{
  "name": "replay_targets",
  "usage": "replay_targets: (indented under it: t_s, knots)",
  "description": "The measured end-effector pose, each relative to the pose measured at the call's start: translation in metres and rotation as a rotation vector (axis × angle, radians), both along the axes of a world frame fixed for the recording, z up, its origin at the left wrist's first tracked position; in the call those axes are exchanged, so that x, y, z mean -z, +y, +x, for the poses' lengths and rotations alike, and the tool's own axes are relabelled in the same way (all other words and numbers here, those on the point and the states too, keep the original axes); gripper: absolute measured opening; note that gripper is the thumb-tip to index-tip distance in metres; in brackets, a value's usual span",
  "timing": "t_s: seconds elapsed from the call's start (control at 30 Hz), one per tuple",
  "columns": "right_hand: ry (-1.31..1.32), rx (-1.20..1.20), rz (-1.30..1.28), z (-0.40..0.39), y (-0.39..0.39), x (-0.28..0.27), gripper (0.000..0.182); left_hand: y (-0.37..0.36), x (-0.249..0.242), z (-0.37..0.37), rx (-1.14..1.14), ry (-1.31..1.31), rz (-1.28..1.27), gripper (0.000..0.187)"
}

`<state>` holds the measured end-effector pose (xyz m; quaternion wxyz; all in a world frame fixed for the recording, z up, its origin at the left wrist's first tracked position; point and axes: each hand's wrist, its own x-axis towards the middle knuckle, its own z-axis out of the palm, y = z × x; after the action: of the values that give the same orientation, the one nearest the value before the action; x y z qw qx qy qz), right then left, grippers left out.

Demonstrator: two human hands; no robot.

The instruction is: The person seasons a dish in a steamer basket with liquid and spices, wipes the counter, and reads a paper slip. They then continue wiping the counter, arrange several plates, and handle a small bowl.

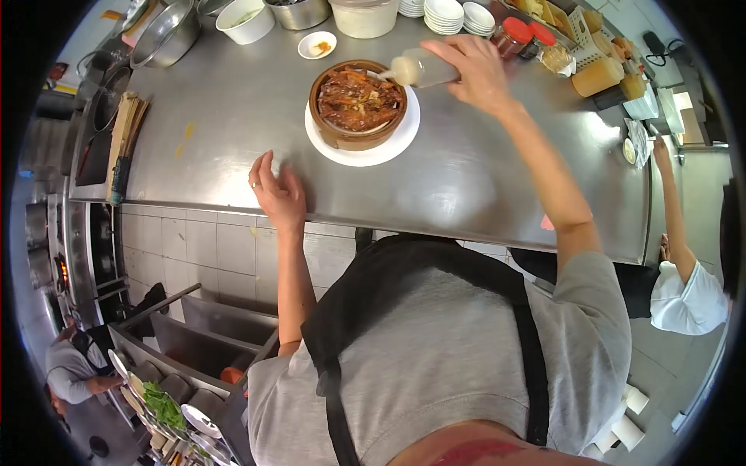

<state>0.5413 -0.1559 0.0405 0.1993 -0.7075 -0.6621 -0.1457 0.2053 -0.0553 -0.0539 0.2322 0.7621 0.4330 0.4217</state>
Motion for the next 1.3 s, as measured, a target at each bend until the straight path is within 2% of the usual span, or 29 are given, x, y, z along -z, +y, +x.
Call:
replay_targets:
  t_s: [0.07,0.17,0.27,0.43,0.53,0.57,0.6,0.67,0.7,0.77,0.8,0.87,0.9,0.97,1.0,1.07,1.13,1.17,1.2,1.27,1.3]
  knots:
    - [-0.242,-0.013,-0.028,-0.003,-0.007,-0.015,0.074,0.005,0.007,-0.002,0.03,-0.015,0.114,0.039]
    - [-0.412,-0.02,0.008,-0.004,-0.005,-0.023,0.069,0.006,0.005,-0.004,0.017,-0.056,0.05,0.038]
    - [-0.415,0.054,0.005,-0.005,-0.002,-0.025,0.065,0.007,0.005,-0.004,0.025,-0.098,-0.045,0.037]
    - [-0.368,0.018,0.031,-0.011,-0.004,-0.019,0.062,0.007,0.002,-0.005,0.022,-0.074,-0.051,0.035]
    - [-0.322,0.127,-0.084,-0.014,-0.011,-0.021,0.064,0.005,0.003,-0.005,0.033,-0.099,-0.077,0.034]
    - [-0.21,0.106,-0.142,-0.013,-0.012,-0.013,0.066,0.006,0.003,-0.005,0.04,-0.116,-0.098,0.033]
    - [-0.101,0.096,-0.196,-0.01,-0.014,-0.006,0.068,0.011,0.011,-0.008,0.061,-0.078,-0.007,0.034]
    - [0.331,0.013,-0.086,0.002,-0.018,0.008,0.073,0.017,0.018,-0.008,0.087,-0.221,-0.152,0.034]
    - [0.317,0.066,-0.067,0.005,-0.024,0.003,0.073,0.024,0.025,-0.007,0.087,-0.236,-0.098,0.033]
    - [1.075,0.03,0.012,0.009,-0.04,-0.005,0.077,0.03,0.001,-0.002,0.063,-0.06,0.043,0.032]
    - [1.066,0.055,0.041,0.021,-0.049,-0.002,0.077,0.039,-0.008,0.006,0.101,-0.076,0.133,0.033]
    - [1.239,-0.049,0.24,0.044,-0.063,0.008,0.081,0.042,-0.05,0.033,0.159,-0.043,0.206,0.034]
    - [1.233,-0.042,0.261,0.055,-0.073,0.005,0.081,0.046,-0.069,0.048,0.204,-0.023,0.234,0.035]
    - [1.251,0.147,0.382,0.077,-0.108,0.001,0.085,0.044,-0.11,0.089,0.316,0.014,0.314,0.036]
    - [1.174,0.214,0.434,0.102,-0.122,0.011,0.086,0.042,-0.127,0.111,0.407,0.056,0.384,0.036]
    - [0.926,0.528,0.516,0.142,-0.154,0.022,0.085,0.033,-0.153,0.158,0.485,0.1,0.378,0.04]
    - [0.794,0.75,0.57,0.173,-0.185,0.026,0.082,0.034,-0.161,0.21,0.634,0.131,0.514,0.043]
    - [0.656,0.835,0.561,0.197,-0.2,0.035,0.078,0.029,-0.163,0.236,0.686,0.144,0.527,0.045]
    - [0.635,0.923,0.587,0.219,-0.212,0.046,0.077,0.023,-0.162,0.263,0.738,0.156,0.537,0.046]
    - [0.71,0.875,0.658,0.256,-0.231,0.053,0.077,0.016,-0.159,0.319,0.861,0.196,0.617,0.044]
    - [0.779,0.841,0.732,0.269,-0.234,0.055,0.078,0.012,-0.151,0.348,0.917,0.203,0.571,0.044]
